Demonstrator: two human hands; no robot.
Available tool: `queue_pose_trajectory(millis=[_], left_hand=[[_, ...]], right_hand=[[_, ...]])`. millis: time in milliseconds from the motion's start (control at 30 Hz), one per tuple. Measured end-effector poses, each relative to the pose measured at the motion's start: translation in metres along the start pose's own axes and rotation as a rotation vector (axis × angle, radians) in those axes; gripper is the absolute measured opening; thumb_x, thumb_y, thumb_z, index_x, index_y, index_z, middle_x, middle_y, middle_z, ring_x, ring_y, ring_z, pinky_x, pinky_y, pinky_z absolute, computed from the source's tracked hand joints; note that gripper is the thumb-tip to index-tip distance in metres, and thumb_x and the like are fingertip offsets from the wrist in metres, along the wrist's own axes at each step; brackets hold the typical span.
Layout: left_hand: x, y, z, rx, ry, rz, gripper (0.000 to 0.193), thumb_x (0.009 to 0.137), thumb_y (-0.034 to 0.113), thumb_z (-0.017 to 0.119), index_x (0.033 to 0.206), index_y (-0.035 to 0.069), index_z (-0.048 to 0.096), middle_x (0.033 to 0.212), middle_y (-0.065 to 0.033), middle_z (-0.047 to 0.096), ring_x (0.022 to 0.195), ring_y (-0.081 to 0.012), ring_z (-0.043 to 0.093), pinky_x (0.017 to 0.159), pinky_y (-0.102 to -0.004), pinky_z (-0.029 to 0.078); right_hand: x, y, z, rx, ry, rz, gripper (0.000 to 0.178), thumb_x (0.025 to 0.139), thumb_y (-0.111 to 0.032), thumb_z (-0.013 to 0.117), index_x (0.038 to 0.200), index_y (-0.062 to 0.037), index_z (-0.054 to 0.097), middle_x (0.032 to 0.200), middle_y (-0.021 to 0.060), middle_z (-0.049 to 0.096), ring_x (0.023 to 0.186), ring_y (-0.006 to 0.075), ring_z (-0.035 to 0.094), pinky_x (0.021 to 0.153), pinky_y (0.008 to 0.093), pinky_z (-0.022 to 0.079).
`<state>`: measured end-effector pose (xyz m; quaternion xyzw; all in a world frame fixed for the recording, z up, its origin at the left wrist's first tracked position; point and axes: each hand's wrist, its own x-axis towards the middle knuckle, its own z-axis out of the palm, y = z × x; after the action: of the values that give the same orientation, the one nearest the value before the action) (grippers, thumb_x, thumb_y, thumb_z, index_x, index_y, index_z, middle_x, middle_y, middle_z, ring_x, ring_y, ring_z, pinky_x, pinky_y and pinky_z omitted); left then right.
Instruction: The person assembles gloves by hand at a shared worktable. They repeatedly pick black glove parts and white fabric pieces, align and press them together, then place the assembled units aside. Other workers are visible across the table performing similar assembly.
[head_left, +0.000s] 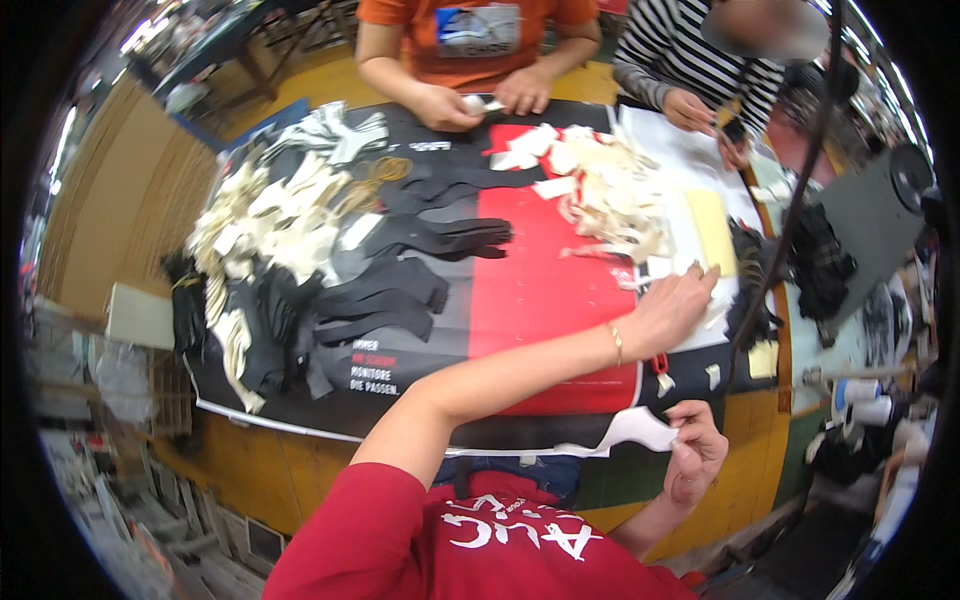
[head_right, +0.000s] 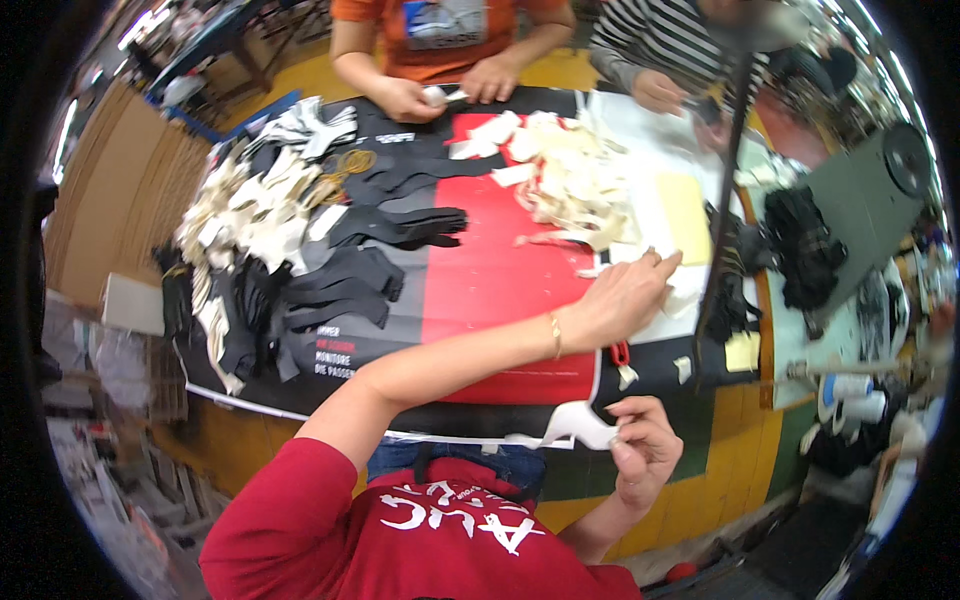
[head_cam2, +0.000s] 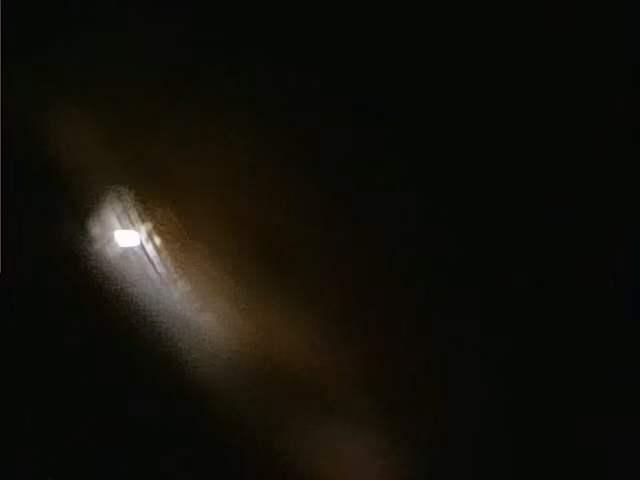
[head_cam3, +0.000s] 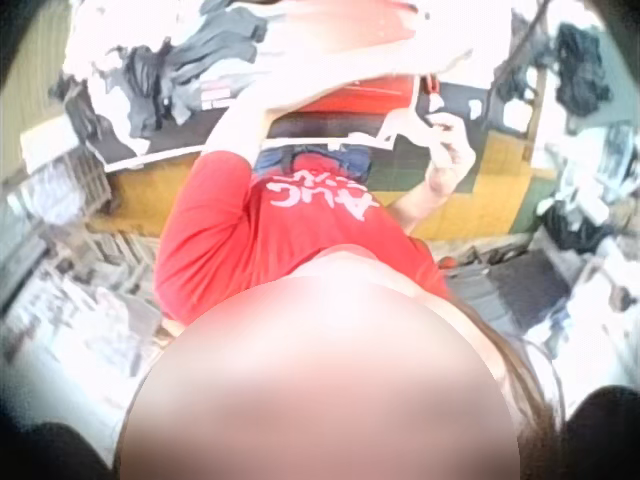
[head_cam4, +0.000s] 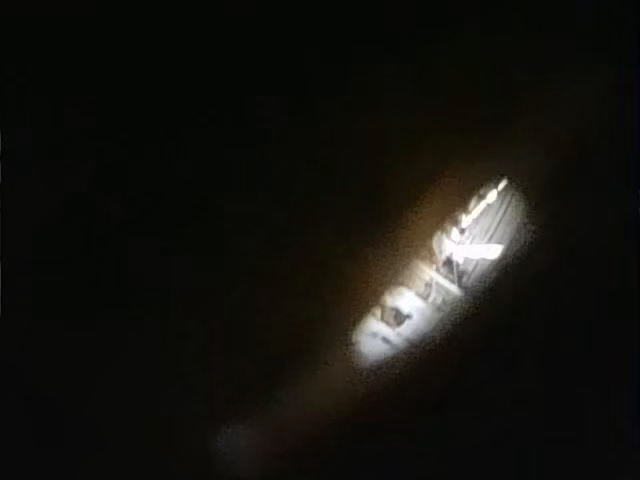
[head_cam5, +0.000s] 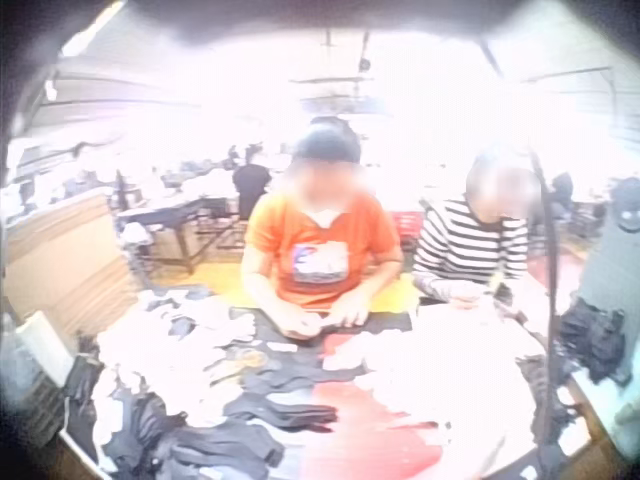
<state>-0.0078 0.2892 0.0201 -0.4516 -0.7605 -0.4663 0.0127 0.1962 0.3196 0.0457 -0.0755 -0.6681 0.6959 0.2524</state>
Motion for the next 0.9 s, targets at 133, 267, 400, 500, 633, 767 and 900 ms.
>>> queue_pose_trajectory(millis=[133, 267, 400, 500, 633, 767, 900], left_hand=[[-0.065, 0.021, -0.083, -0.407, 0.068, -0.301, 0.039, 0.094, 0.017, 0.066, 0.126, -0.004, 0.058, 0.099, -0.0194, 0.066, 0.094, -0.0289, 0.068, 0.082, -0.0357, 0.055], [-0.130, 0.038, -0.137, -0.837, -0.031, -0.646, 0.045, 0.099, 0.017, 0.063, 0.138, -0.003, 0.052, 0.112, -0.0133, 0.069, 0.104, -0.0152, 0.066, 0.089, -0.0298, 0.054], [-0.161, 0.025, -0.151, -1.027, 0.156, -0.671, 0.043, 0.101, 0.009, 0.059, 0.141, -0.002, 0.050, 0.113, -0.0093, 0.068, 0.102, -0.0095, 0.063, 0.088, -0.0252, 0.053], [-0.173, 0.009, -0.168, -1.160, 0.222, -0.692, 0.035, 0.102, 0.009, 0.057, 0.135, -0.003, 0.054, 0.111, -0.0108, 0.069, 0.099, -0.0096, 0.064, 0.088, -0.0258, 0.054], [-0.176, 0.000, -0.185, -0.887, 0.211, -0.662, 0.030, 0.103, 0.011, 0.055, 0.128, -0.004, 0.059, 0.111, -0.0098, 0.070, 0.096, -0.0109, 0.067, 0.084, -0.0257, 0.057], [-0.176, -0.005, -0.194, -0.348, 0.250, -0.422, 0.021, 0.094, 0.006, 0.066, 0.114, 0.000, 0.069, 0.098, -0.0118, 0.074, 0.090, -0.0182, 0.071, 0.082, -0.0308, 0.057], [-0.166, -0.061, -0.230, 0.402, 0.488, -0.229, 0.018, 0.085, 0.015, 0.073, 0.099, 0.005, 0.069, 0.098, -0.0113, 0.071, 0.092, -0.0301, 0.068, 0.083, -0.0394, 0.054]], right_hand=[[0.020, 0.011, 0.033, -0.375, 0.256, -0.144, 0.007, 0.076, -0.001, 0.065, 0.081, 0.0040, 0.063, 0.106, 0.0160, 0.062, 0.093, 0.0216, 0.058, 0.083, 0.0309, 0.047], [0.035, 0.015, 0.080, -0.717, 0.032, -0.310, 0.010, 0.075, -0.002, 0.069, 0.085, -0.0009, 0.071, 0.113, 0.0146, 0.064, 0.102, 0.0304, 0.059, 0.087, 0.0395, 0.049], [0.045, 0.020, 0.127, -0.765, -0.304, -0.424, 0.018, 0.077, -0.012, 0.078, 0.089, -0.0010, 0.071, 0.127, 0.0173, 0.060, 0.114, 0.0332, 0.057, 0.099, 0.0440, 0.044], [0.053, 0.022, 0.142, -0.554, -0.406, -0.313, 0.022, 0.072, -0.011, 0.081, 0.092, -0.0045, 0.073, 0.129, 0.0172, 0.059, 0.122, 0.0374, 0.055, 0.102, 0.0462, 0.042], [0.054, 0.026, 0.152, 0.147, -0.278, 0.328, 0.037, 0.083, -0.015, 0.081, 0.113, 0.0014, 0.067, 0.132, 0.0198, 0.056, 0.120, 0.0268, 0.059, 0.095, 0.0380, 0.051], [0.060, 0.034, 0.152, 0.018, -0.404, 0.561, 0.029, 0.092, -0.015, 0.074, 0.112, 0.0051, 0.066, 0.093, 0.0106, 0.070, 0.078, 0.0131, 0.066, 0.069, 0.0272, 0.054], [0.068, 0.044, 0.146, -0.139, -0.317, 0.394, 0.021, 0.095, -0.015, 0.070, 0.103, 0.0046, 0.069, 0.077, 0.0062, 0.069, 0.062, 0.0070, 0.060, 0.057, 0.0226, 0.048]])
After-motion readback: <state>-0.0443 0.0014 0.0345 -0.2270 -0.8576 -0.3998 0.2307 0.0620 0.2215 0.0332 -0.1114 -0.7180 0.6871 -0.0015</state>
